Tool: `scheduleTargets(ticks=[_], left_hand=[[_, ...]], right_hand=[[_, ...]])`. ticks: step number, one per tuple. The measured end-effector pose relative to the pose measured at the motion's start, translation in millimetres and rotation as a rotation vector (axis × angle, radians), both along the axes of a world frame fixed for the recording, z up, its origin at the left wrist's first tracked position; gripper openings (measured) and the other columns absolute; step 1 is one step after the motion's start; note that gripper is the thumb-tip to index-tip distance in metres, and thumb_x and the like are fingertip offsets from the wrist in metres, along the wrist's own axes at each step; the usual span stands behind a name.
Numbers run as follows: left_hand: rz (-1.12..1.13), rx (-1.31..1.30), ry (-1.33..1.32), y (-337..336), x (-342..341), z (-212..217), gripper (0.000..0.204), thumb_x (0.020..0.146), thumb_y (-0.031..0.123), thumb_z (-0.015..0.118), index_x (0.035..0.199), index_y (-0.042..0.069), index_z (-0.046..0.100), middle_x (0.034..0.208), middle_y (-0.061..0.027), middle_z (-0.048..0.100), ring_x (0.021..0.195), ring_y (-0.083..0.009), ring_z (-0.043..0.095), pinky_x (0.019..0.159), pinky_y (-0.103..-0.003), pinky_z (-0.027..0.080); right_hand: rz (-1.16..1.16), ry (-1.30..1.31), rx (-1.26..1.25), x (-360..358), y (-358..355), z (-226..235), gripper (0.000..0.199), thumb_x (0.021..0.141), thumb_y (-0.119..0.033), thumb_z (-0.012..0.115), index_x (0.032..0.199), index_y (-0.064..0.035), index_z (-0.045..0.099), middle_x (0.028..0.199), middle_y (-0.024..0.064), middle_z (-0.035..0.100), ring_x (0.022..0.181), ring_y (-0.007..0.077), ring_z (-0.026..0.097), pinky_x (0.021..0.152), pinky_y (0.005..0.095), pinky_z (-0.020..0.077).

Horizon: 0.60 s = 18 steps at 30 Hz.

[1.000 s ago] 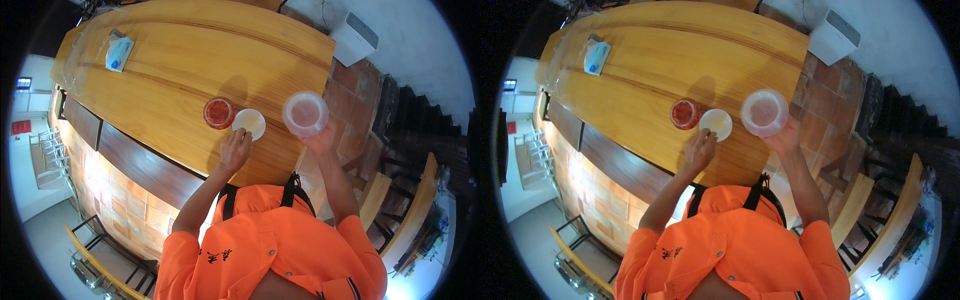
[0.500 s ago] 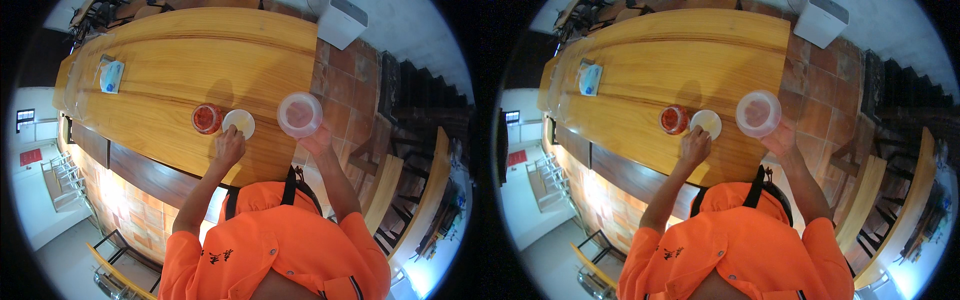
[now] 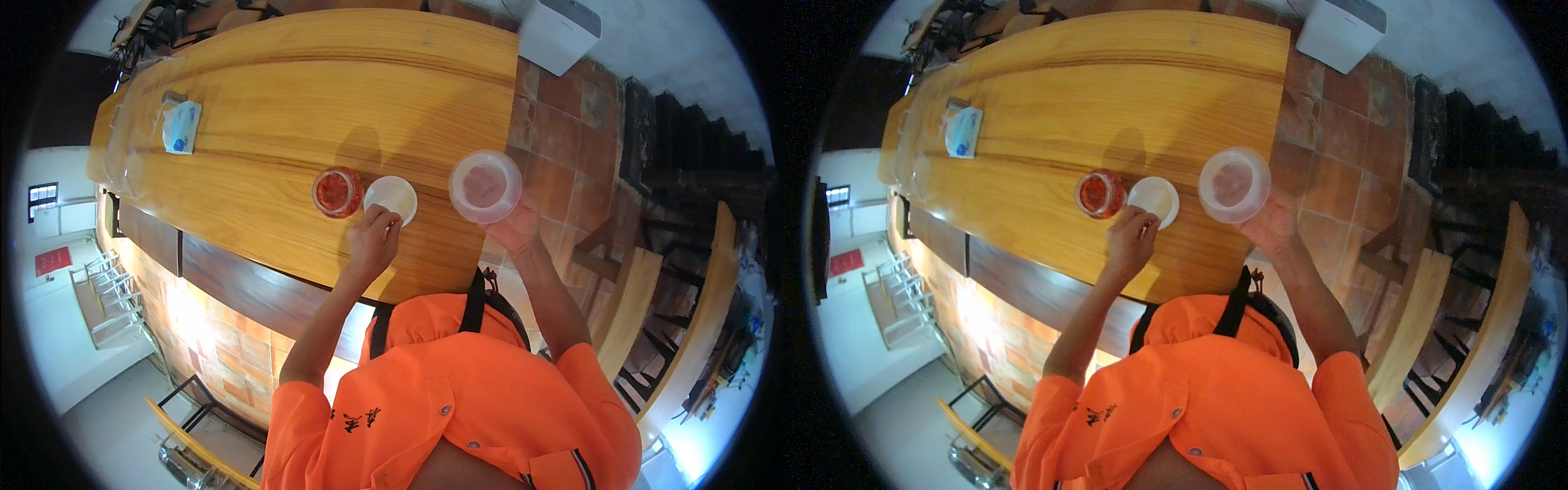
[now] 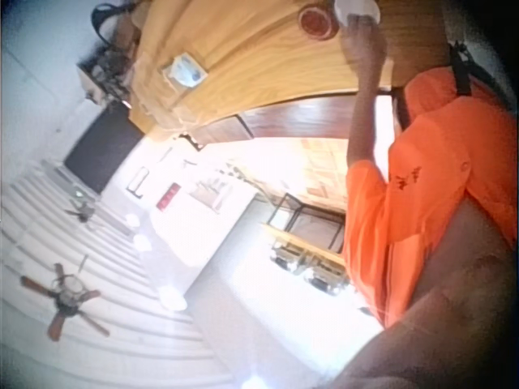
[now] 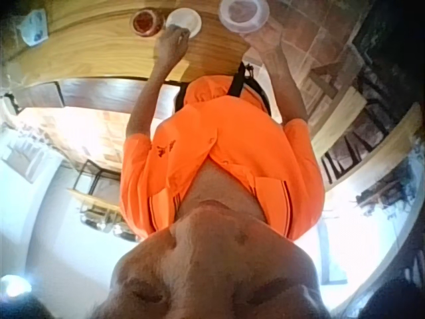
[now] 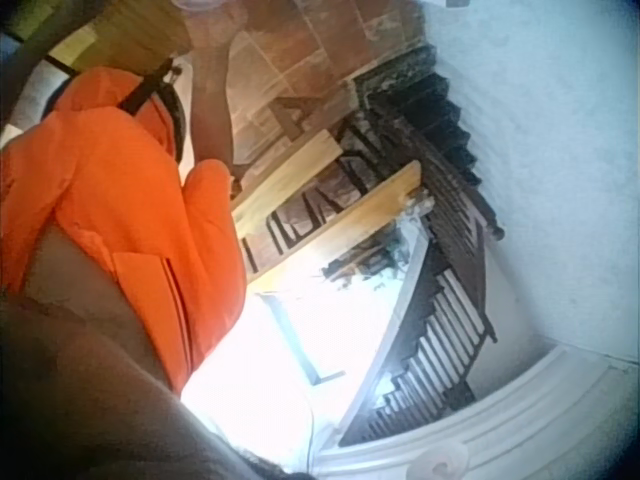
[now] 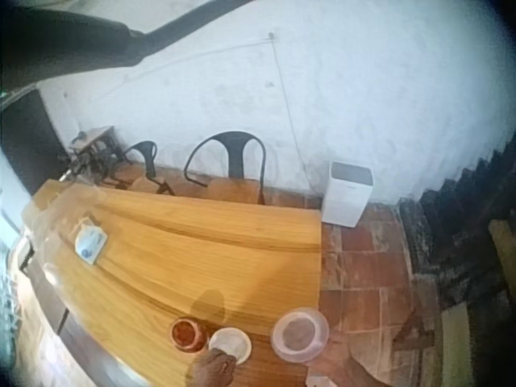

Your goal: The person walks from a dining area into a kitchen, picks up a small white bowl, and returns to the dining table. They open a jar of red paste, pour some into the bowl, and then wipe the jar's rim with a tissue.

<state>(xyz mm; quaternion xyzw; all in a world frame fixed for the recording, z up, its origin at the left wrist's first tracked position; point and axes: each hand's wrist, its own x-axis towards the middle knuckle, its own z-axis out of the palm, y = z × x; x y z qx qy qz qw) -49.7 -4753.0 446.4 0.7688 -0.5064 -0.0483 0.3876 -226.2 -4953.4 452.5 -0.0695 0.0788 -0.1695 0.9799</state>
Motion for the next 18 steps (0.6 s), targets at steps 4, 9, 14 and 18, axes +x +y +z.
scheduleTargets(ticks=[4,9,14,18], left_hand=[[0.059,-0.120,0.245,15,2,44,0.009,0.076,-0.002,0.070,0.084,0.002,0.066,0.081,-0.0059,0.060,0.062,-0.0135,0.057,0.052,-0.025,0.044],[0.124,-0.168,0.026,34,29,75,0.011,0.075,-0.003,0.070,0.084,0.002,0.066,0.083,-0.0057,0.060,0.062,-0.0154,0.057,0.053,-0.027,0.046],[0.050,-0.050,-0.372,48,63,58,0.014,0.073,-0.004,0.069,0.084,0.003,0.064,0.082,-0.0085,0.058,0.065,-0.0241,0.059,0.055,-0.031,0.048],[0.003,-0.023,-0.495,53,71,47,0.015,0.072,-0.003,0.068,0.085,0.002,0.063,0.084,-0.0088,0.057,0.068,-0.0252,0.060,0.057,-0.034,0.048]], right_hand=[[0.001,-0.025,-0.017,0,1,-4,0.059,0.083,-0.031,0.059,0.133,-0.0034,0.045,0.136,0.0131,0.048,0.127,0.0283,0.045,0.107,0.0444,0.0348],[0.023,-0.072,-0.008,-3,3,-13,0.058,0.086,-0.034,0.056,0.135,-0.0047,0.043,0.138,0.0129,0.046,0.128,0.0286,0.043,0.104,0.0459,0.0367],[0.020,-0.011,-0.027,2,10,-12,0.054,0.090,-0.033,0.053,0.134,-0.0040,0.043,0.138,0.0130,0.046,0.127,0.0290,0.044,0.104,0.0469,0.0378],[0.047,-0.061,-0.020,4,9,-7,0.054,0.089,-0.032,0.054,0.133,-0.0030,0.044,0.136,0.0133,0.048,0.126,0.0284,0.046,0.105,0.0462,0.0370]])
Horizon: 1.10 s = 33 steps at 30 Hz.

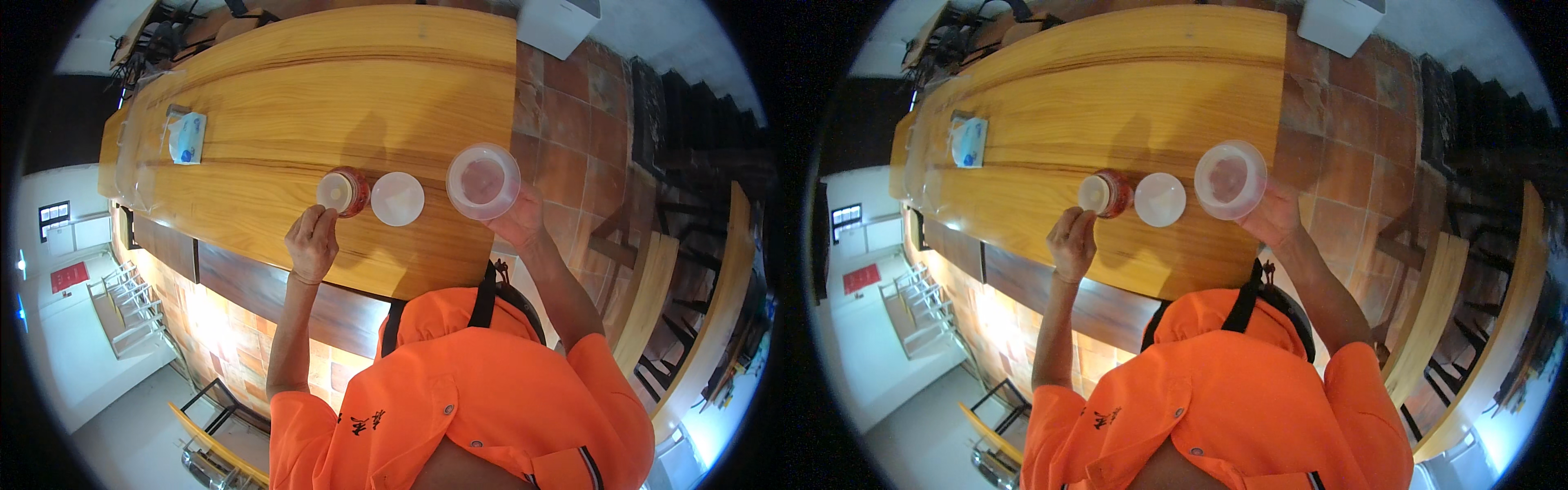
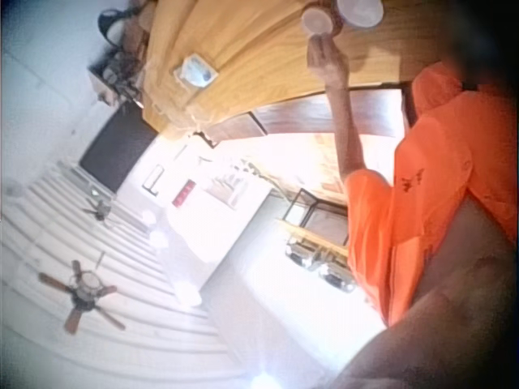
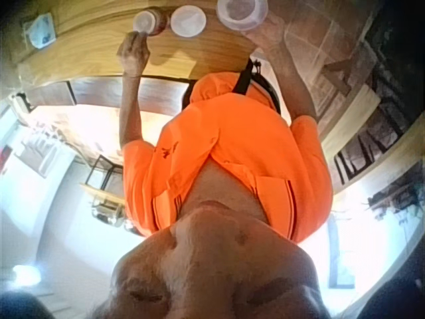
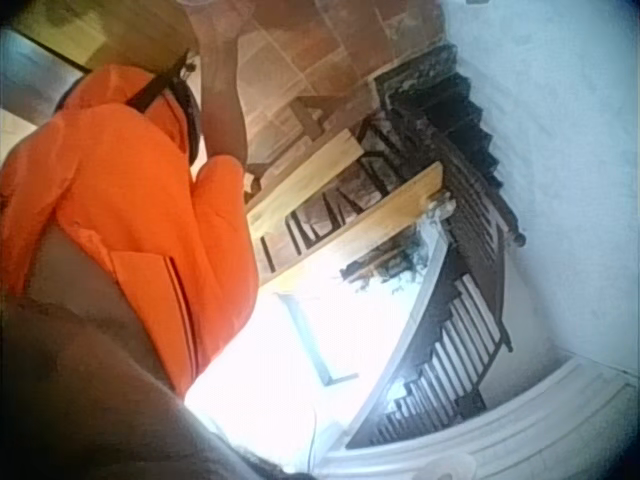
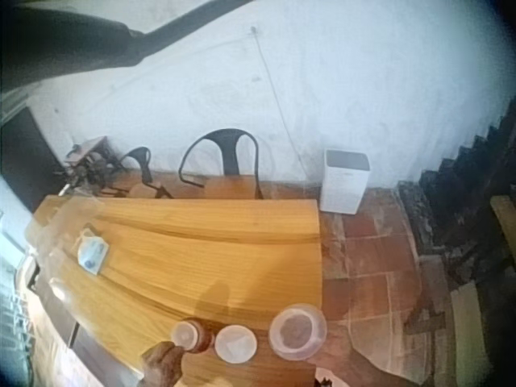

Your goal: The person walks from a dining area into a kitchen, picks up a small white bowl, and returns to the dining table. They open a jar of red paste, pour some into the bowl, and then wipe the jar's rim with a tissue.

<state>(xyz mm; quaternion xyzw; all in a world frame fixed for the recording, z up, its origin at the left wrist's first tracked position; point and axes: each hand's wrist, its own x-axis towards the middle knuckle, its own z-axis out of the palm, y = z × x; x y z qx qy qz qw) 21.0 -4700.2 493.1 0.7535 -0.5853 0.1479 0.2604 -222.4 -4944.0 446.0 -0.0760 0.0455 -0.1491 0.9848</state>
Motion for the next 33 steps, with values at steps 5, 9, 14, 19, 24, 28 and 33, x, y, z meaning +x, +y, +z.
scheduleTargets(ticks=[5,9,14,19,24,28,33], left_hand=[[-0.011,0.043,-0.060,0,2,-7,0.017,0.071,-0.002,0.068,0.086,0.003,0.063,0.086,-0.0085,0.057,0.068,-0.0250,0.059,0.057,-0.034,0.048],[-0.009,0.051,-0.074,-1,0,-7,0.014,0.073,-0.001,0.067,0.086,0.003,0.063,0.084,-0.0081,0.056,0.066,-0.0247,0.059,0.056,-0.034,0.047],[0.025,0.052,-0.015,0,0,-8,0.013,0.074,0.001,0.070,0.086,0.004,0.065,0.084,-0.0090,0.059,0.065,-0.0253,0.060,0.054,-0.034,0.048],[0.033,0.042,0.012,-1,0,-11,0.012,0.074,0.001,0.070,0.085,0.004,0.065,0.083,-0.0081,0.057,0.064,-0.0246,0.059,0.054,-0.033,0.047],[0.021,0.031,-0.009,-2,1,-13,0.013,0.075,0.003,0.069,0.086,0.004,0.064,0.083,-0.0072,0.056,0.063,-0.0233,0.058,0.055,-0.033,0.046],[0.018,0.036,0.006,-1,0,-14,0.014,0.074,0.005,0.070,0.087,0.005,0.065,0.084,-0.0071,0.057,0.064,-0.0230,0.058,0.055,-0.033,0.046],[0.064,0.071,0.014,1,0,-21,0.026,0.074,0.011,0.074,0.097,0.005,0.064,0.094,-0.0107,0.058,0.078,-0.0262,0.060,0.064,-0.035,0.048]], right_hand=[[0.004,-0.029,0.000,0,-1,1,0.054,0.090,-0.032,0.054,0.133,-0.0014,0.043,0.134,0.0142,0.049,0.124,0.0280,0.047,0.104,0.0465,0.0370],[0.008,-0.002,0.025,0,0,-2,0.053,0.088,-0.030,0.056,0.132,-0.0018,0.045,0.133,0.0136,0.050,0.124,0.0278,0.047,0.105,0.0460,0.0371],[0.048,-0.014,0.039,2,-1,-8,0.053,0.086,-0.028,0.056,0.131,-0.0026,0.045,0.135,0.0131,0.049,0.126,0.0279,0.046,0.106,0.0460,0.0355],[0.047,0.003,0.012,6,1,-13,0.052,0.087,-0.027,0.056,0.131,-0.0017,0.045,0.134,0.0134,0.050,0.125,0.0284,0.046,0.106,0.0466,0.0354],[0.035,0.027,0.021,5,3,-19,0.050,0.089,-0.028,0.055,0.130,-0.0014,0.045,0.133,0.0139,0.050,0.124,0.0284,0.047,0.105,0.0465,0.0363],[0.022,0.038,0.024,5,5,-18,0.050,0.090,-0.028,0.054,0.130,-0.0008,0.046,0.132,0.0143,0.051,0.124,0.0283,0.047,0.105,0.0462,0.0369],[0.006,-0.018,-0.012,5,5,-21,0.050,0.091,-0.028,0.054,0.131,-0.0007,0.045,0.133,0.0135,0.050,0.123,0.0272,0.048,0.104,0.0445,0.0378]])
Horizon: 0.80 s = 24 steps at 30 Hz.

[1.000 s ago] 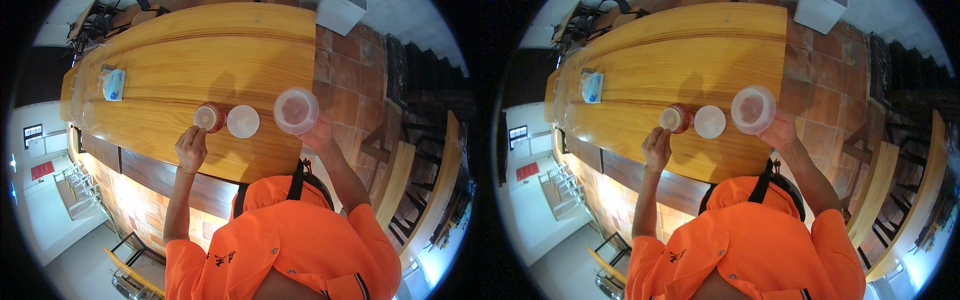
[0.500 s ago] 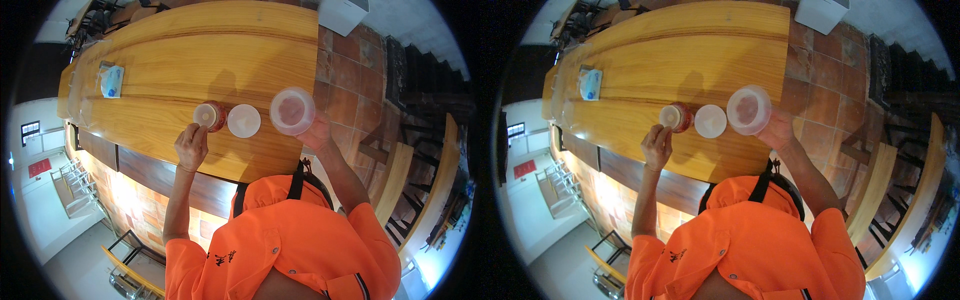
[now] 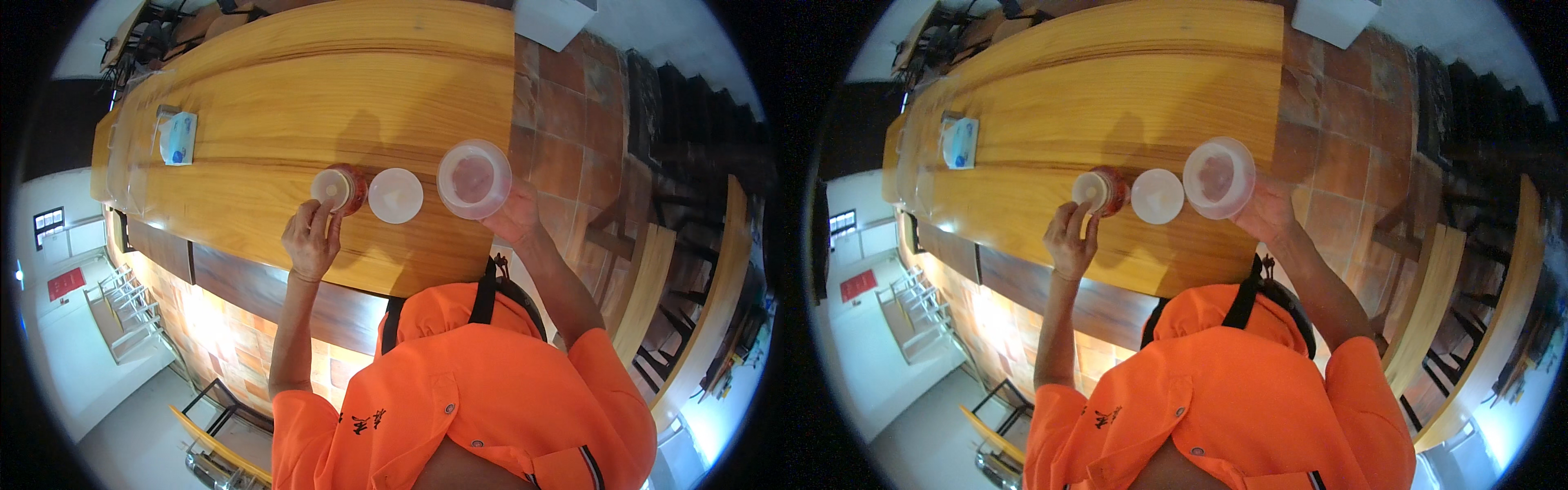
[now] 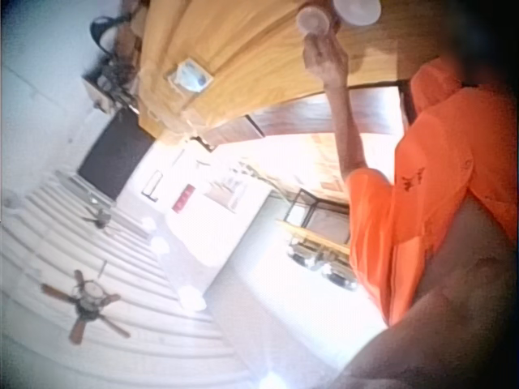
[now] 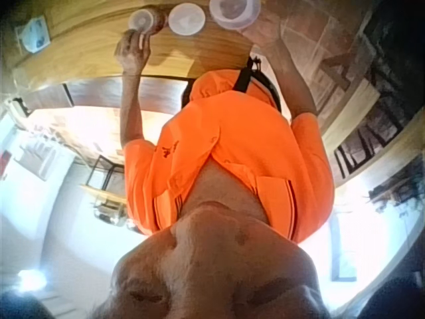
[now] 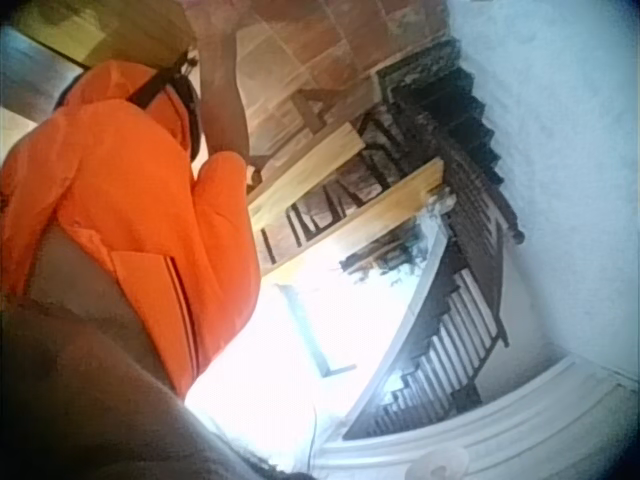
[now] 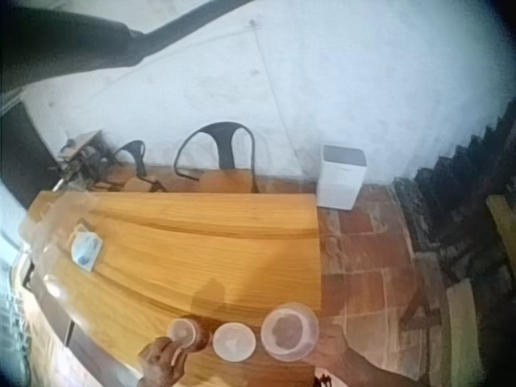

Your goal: The person walks from a dining area into a kitchen, picks up a small white bowl, and returns to the dining table. They open a jar of red paste, pour some into the bowl, and then wipe the jar's rim with a tissue.

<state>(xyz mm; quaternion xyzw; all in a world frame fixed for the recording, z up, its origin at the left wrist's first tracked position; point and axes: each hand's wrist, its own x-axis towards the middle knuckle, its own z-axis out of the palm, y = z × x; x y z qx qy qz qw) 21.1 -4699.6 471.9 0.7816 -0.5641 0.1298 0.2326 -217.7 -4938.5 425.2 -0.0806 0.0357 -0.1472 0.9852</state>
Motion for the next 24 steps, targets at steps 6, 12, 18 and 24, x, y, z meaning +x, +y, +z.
scheduleTargets(ticks=[6,12,18,24], left_hand=[[0.089,-0.159,0.281,-21,-3,1,0.056,0.076,0.024,0.077,0.124,0.005,0.055,0.127,-0.0186,0.050,0.117,-0.0359,0.048,0.095,-0.044,0.041],[0.086,-0.118,0.512,-18,4,-10,0.060,0.076,0.029,0.077,0.127,0.006,0.054,0.132,-0.0180,0.051,0.120,-0.0333,0.050,0.097,-0.041,0.044],[0.095,-0.113,0.483,-21,3,-17,0.057,0.076,0.030,0.077,0.123,0.006,0.057,0.126,-0.0151,0.057,0.115,-0.0319,0.055,0.093,-0.041,0.048],[0.119,-0.113,0.491,-21,0,-18,0.056,0.076,0.028,0.077,0.123,0.005,0.057,0.122,-0.0141,0.060,0.111,-0.0294,0.059,0.090,-0.038,0.050]], right_hand=[[0.000,-0.004,-0.039,1,5,9,0.049,0.091,-0.028,0.054,0.132,-0.0015,0.045,0.131,0.0116,0.052,0.121,0.0242,0.049,0.103,0.0408,0.0384],[0.002,-0.020,-0.018,-1,8,4,0.047,0.093,-0.027,0.051,0.132,-0.0009,0.044,0.131,0.0117,0.052,0.120,0.0242,0.050,0.102,0.0405,0.0390],[0.005,0.000,0.048,-4,6,-5,0.047,0.092,-0.026,0.053,0.131,-0.0001,0.045,0.131,0.0123,0.052,0.121,0.0250,0.050,0.102,0.0417,0.0392],[0.004,0.060,0.047,-5,7,-9,0.048,0.090,-0.026,0.054,0.130,-0.0004,0.046,0.131,0.0128,0.052,0.122,0.0257,0.050,0.103,0.0427,0.0387]])
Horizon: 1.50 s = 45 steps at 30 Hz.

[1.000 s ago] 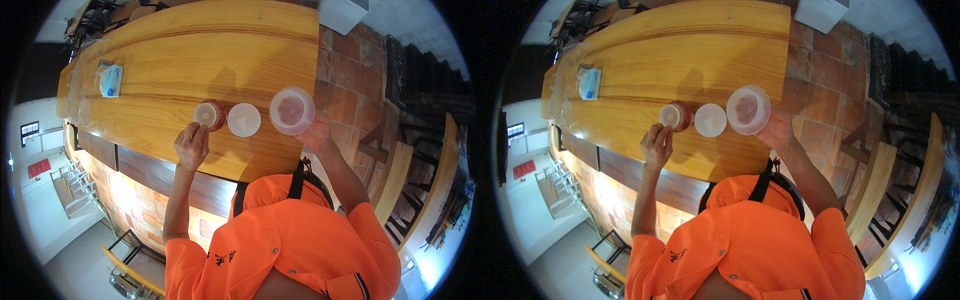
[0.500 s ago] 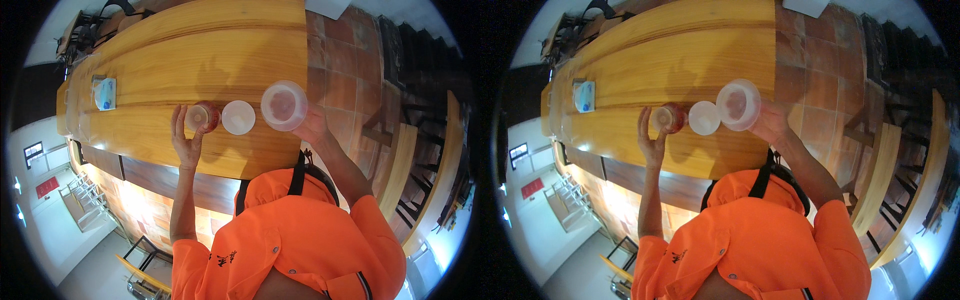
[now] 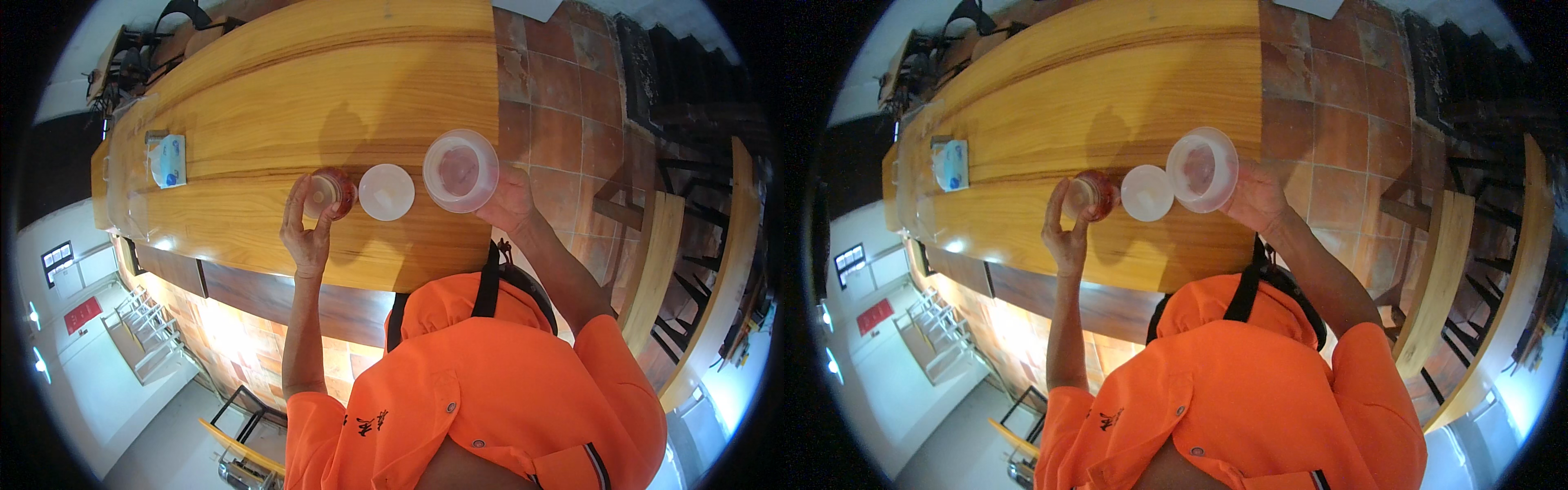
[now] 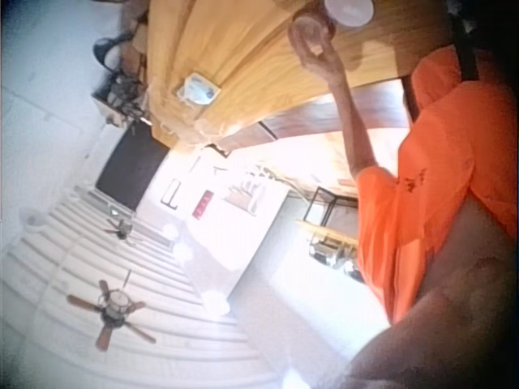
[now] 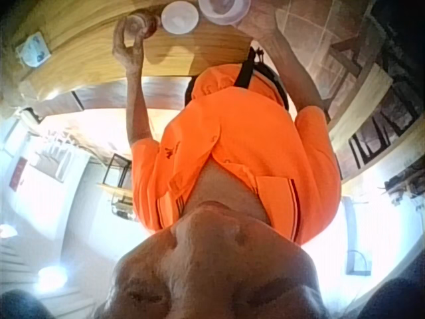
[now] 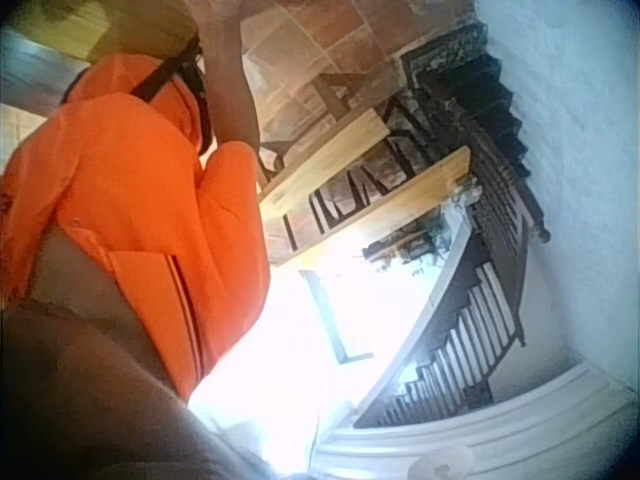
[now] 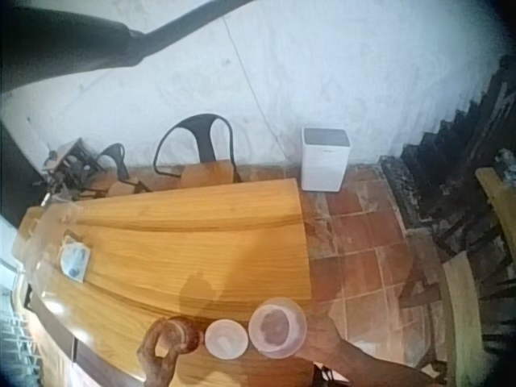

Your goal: The person walks from a dining area into a kitchen, picks up a small white bowl, and returns to the dining table. They open a jar of red paste, pour some into the bowl, and then wipe the jar's rim with a tissue.

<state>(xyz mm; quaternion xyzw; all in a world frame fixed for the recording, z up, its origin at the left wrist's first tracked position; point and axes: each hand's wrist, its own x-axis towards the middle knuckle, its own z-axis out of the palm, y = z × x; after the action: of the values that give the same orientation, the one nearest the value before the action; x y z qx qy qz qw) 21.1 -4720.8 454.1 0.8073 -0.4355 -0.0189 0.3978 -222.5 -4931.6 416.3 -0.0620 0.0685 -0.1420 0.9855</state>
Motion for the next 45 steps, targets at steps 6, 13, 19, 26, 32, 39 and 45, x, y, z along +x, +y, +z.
scheduleTargets(ticks=[6,13,19,26,32,39,45], left_hand=[[0.042,0.009,0.067,0,-2,0,0.060,0.075,0.026,0.079,0.124,0.003,0.055,0.121,-0.0141,0.061,0.109,-0.0270,0.060,0.090,-0.036,0.049],[0.053,-0.080,0.094,5,-1,-12,0.068,0.071,0.026,0.081,0.128,0.002,0.051,0.124,-0.0148,0.058,0.113,-0.0278,0.058,0.092,-0.036,0.048],[0.020,-0.149,0.044,11,1,-5,0.096,0.063,0.029,0.086,0.139,0.000,0.034,0.140,-0.0185,0.042,0.128,-0.0302,0.044,0.103,-0.038,0.039],[0.140,-0.286,0.324,41,-16,-61,0.116,0.054,0.025,0.091,0.143,0.000,0.022,0.145,-0.0186,0.033,0.134,-0.0308,0.033,0.111,-0.040,0.028],[0.150,-0.472,0.503,19,-25,-72,0.120,0.049,0.018,0.093,0.143,0.000,0.020,0.140,-0.0175,0.038,0.132,-0.0292,0.036,0.110,-0.039,0.029],[0.167,-0.508,0.306,8,-18,-98,0.111,0.056,0.042,0.086,0.142,0.003,0.027,0.141,-0.0210,0.037,0.132,-0.0395,0.034,0.110,-0.046,0.027],[0.213,-0.488,0.320,12,-16,-95,0.106,0.056,0.044,0.086,0.140,0.008,0.034,0.142,-0.0208,0.035,0.132,-0.0395,0.034,0.107,-0.046,0.031]], right_hand=[[0.025,0.003,-0.033,11,4,3,0.051,0.089,-0.028,0.056,0.131,-0.0002,0.046,0.130,0.0127,0.053,0.120,0.0250,0.051,0.101,0.0427,0.0407],[0.096,0.063,-0.356,36,3,31,0.053,0.086,-0.021,0.063,0.131,0.0012,0.047,0.126,0.0110,0.056,0.113,0.0215,0.056,0.095,0.0365,0.0454],[0.168,0.232,-1.017,78,3,79,0.055,0.084,-0.018,0.066,0.132,0.0001,0.047,0.120,0.0076,0.058,0.103,0.0162,0.058,0.087,0.0296,0.0470],[0.306,0.180,-1.894,148,17,112,0.065,0.070,-0.020,0.075,0.129,-0.0085,0.051,0.113,0.0108,0.057,0.099,0.0227,0.058,0.084,0.0318,0.0477],[0.252,-0.045,-2.438,185,47,125,0.060,0.069,-0.018,0.073,0.124,-0.0090,0.053,0.118,0.0147,0.054,0.108,0.0360,0.054,0.086,0.0418,0.0472],[0.392,-0.132,-2.604,206,64,124,0.059,0.068,-0.013,0.074,0.123,-0.0051,0.054,0.123,0.0155,0.052,0.112,0.0340,0.053,0.092,0.0388,0.0452],[0.445,-0.225,-2.724,218,70,120,0.059,0.069,-0.018,0.073,0.123,-0.0048,0.052,0.121,0.0147,0.052,0.112,0.0335,0.052,0.090,0.0413,0.0461]])
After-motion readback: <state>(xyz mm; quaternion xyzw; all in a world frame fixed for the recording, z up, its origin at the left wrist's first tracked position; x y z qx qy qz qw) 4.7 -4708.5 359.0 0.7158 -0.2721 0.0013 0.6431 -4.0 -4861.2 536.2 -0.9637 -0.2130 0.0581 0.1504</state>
